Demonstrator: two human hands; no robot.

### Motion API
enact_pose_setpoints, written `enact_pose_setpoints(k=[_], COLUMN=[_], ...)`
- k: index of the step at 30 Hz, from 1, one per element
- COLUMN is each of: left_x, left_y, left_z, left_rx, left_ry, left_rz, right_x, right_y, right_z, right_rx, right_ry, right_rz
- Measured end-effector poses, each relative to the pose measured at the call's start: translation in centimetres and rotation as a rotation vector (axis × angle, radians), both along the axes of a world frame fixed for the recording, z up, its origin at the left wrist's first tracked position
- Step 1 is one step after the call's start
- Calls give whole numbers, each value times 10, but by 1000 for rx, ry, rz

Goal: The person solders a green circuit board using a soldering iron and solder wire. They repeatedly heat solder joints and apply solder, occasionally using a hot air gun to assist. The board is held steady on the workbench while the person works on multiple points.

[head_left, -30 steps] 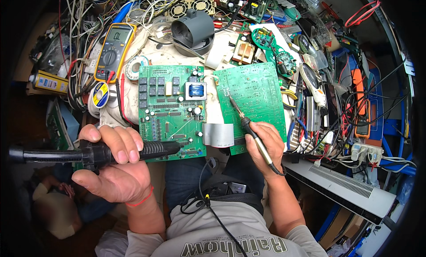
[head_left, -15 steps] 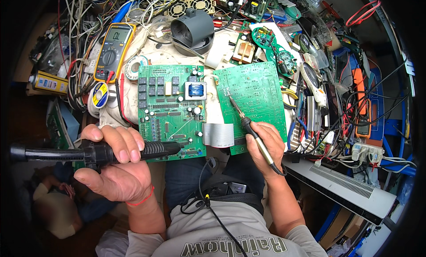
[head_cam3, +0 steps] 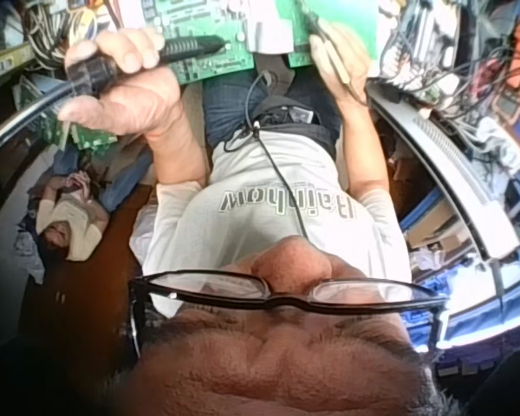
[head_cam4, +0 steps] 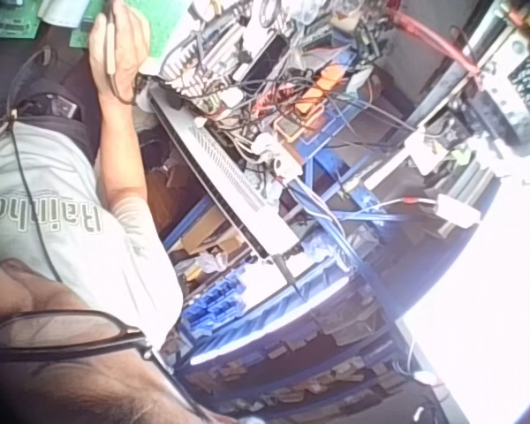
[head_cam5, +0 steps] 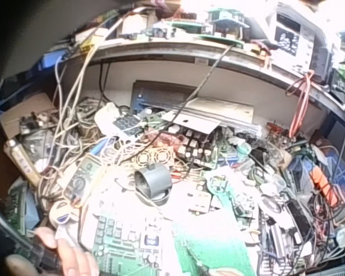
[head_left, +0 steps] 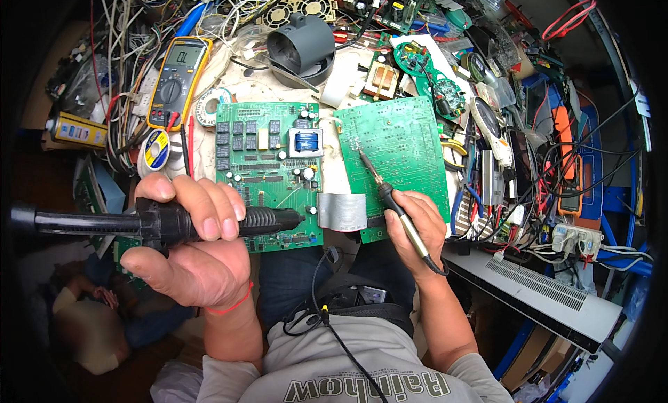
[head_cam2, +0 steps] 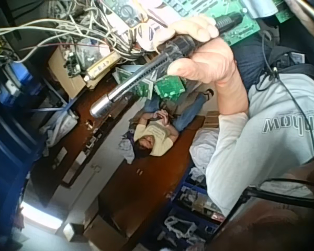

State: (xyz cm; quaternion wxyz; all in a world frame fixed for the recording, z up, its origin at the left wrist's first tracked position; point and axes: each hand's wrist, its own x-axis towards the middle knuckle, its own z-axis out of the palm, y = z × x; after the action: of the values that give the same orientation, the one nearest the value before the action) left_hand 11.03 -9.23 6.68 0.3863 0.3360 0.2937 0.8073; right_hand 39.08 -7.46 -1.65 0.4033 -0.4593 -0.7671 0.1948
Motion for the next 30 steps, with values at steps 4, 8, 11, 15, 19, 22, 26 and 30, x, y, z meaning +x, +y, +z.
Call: enact_pose_setpoints(k=[4, 8, 11, 15, 19, 22, 26, 30], left_x=[5, 7, 9, 14, 27, 37, 46, 50], left_y=[7, 11, 16, 29, 51, 67, 74, 74], left_z=[-1, -1, 0, -3, -14, -24, -31, -32], left_rx=[-5, -20, 30, 39, 98, 88, 55, -10], left_ry=[4, -5, -29, -33, -34, -74, -57, -57], left_rz=[-19, -29, -55, -28, -6, -21, -17, 3], right_x=[-1, 0, 1, 0, -1, -2, -1, 0], right_y=[-1, -1, -1, -1, 1, 0, 0, 0], right_z=[0, 0, -1, -3, -4, -4, -4, -3], right_rx=[-10, -19, -11, 9, 52, 57, 27, 11], right_ry=[-6, 1, -1, -6, -5, 3, 19, 21], right_rz=[-20, -27, -23, -21, -5, 0, -1, -17])
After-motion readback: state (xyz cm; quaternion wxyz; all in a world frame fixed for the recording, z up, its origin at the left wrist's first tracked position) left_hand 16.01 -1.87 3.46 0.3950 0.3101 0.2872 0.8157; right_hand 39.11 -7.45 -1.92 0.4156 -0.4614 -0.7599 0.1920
